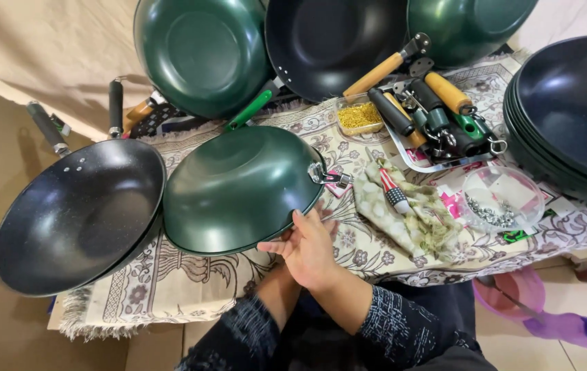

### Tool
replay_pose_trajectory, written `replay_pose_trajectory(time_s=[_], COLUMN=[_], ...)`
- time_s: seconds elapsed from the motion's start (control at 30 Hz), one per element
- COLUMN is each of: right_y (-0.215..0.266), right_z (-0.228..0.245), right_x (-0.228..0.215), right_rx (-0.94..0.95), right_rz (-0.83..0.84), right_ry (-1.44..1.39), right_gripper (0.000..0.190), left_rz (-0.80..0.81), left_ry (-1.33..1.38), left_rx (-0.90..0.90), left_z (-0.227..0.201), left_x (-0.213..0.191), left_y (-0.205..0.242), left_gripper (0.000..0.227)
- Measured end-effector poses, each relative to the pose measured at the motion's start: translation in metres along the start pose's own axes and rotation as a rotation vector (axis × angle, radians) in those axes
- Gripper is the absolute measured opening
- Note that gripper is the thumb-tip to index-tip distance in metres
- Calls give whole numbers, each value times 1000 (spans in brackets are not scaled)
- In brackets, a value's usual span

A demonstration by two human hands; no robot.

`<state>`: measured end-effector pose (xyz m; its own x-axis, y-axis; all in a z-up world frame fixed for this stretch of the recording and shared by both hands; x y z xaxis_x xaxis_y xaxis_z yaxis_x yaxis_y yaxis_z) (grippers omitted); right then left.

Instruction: Assembling a handle onto a black wok by fitting a metal bracket and sliding the handle onto the attachment rod.

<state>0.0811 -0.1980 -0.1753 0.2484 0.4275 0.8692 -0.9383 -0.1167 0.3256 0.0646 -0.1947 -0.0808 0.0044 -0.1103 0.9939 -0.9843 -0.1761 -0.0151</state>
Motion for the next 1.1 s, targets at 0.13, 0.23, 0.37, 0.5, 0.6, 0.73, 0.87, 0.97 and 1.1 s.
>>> replay_pose_trajectory(time_s=[0.13, 0.23, 0.37, 0.5, 0.6, 0.73, 0.87, 0.97, 1.1], right_y=[42, 64, 69, 63, 58, 56, 31, 27, 44], right_z=[37, 62, 78, 77, 73, 65, 41, 41, 54], right_x=[42, 63, 80, 79, 78, 63, 29, 7, 2], right_rx=[-24, -54, -74, -199, -84, 9, 60, 87, 109], right_rz=[-15, -20, -11, -141, -239, 22, 83, 97, 132], right_ry=[-18, -53, -51, 37, 136, 100, 166, 232, 323], right_gripper=[15, 13, 12, 94, 104, 22, 30, 38, 48], left_rz=[-18, -29, -14, -19, -36, -57, 173, 195, 151], left_ry=[-223, -385, -594, -809, -969, -1126, -920, -898, -931], left_rx=[-43, -72, -107, -143, -169, -183, -161, -137, -48], left_z=[13, 22, 37, 49, 54, 71, 87, 76, 73], left_x=[-32, -60, -88, -116, -139, -165, -84, -61, -52], left_y=[-20, -36, -65, -86, -93, -101, -85, -83, -83], left_gripper=[52, 49, 47, 49, 52, 57, 70, 67, 57])
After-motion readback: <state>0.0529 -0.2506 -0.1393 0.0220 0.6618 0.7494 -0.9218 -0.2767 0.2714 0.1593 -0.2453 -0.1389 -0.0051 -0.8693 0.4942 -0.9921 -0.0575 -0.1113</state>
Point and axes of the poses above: each hand's wrist, its own y-axis away from the middle knuckle, its own x-axis out of the palm, z = x × y, the point moved 5 cm from there along -y, towards the middle knuckle, and after that the axes turned 15 degrees about -z, right-handed, at the moved point
